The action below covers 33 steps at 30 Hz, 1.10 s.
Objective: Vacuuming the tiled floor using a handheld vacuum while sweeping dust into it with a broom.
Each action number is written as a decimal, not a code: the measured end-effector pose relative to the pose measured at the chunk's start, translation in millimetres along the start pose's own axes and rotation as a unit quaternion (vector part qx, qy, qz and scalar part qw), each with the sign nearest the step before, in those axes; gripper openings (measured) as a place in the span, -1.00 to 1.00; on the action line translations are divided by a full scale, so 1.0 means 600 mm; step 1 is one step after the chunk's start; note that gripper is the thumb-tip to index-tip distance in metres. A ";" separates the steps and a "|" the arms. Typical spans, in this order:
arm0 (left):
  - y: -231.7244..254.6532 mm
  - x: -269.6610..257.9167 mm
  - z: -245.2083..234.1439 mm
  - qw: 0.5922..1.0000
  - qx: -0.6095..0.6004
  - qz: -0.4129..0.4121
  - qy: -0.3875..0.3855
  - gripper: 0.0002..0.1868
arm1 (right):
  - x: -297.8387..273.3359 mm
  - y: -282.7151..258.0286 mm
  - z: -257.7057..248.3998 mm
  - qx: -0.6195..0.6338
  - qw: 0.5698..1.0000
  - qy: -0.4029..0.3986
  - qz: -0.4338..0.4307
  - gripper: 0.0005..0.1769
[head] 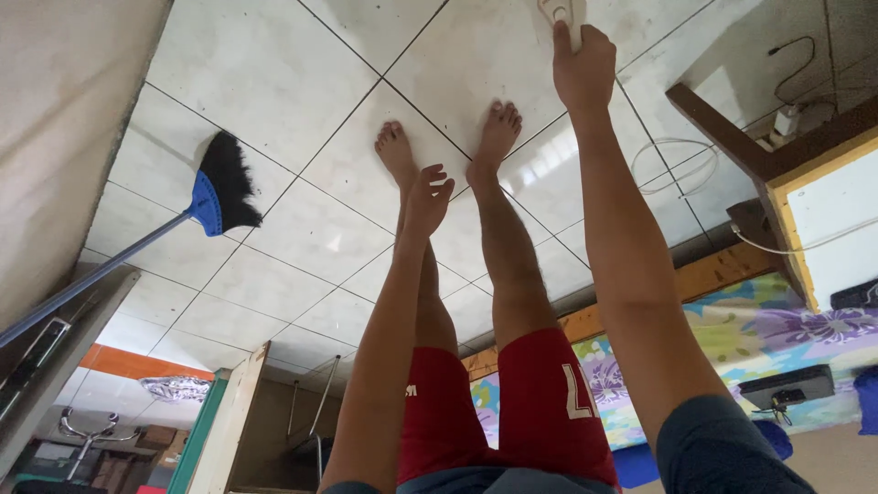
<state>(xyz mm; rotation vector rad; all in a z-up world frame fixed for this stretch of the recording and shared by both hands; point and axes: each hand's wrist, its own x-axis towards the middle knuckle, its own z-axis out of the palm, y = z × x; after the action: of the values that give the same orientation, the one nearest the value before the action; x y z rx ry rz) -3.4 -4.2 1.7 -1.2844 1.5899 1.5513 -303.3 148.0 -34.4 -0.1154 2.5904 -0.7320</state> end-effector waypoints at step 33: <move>-0.018 0.009 0.007 1.000 -0.001 0.002 -0.007 -0.50 | -0.003 0.061 -0.015 0.072 0.990 0.037 0.113 -0.50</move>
<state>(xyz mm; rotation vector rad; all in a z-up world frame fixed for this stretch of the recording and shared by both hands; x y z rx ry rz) 3.5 -0.1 -8.3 -1.2694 1.5842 1.5617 -304.5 183.8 -45.5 0.2508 2.5538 -0.8467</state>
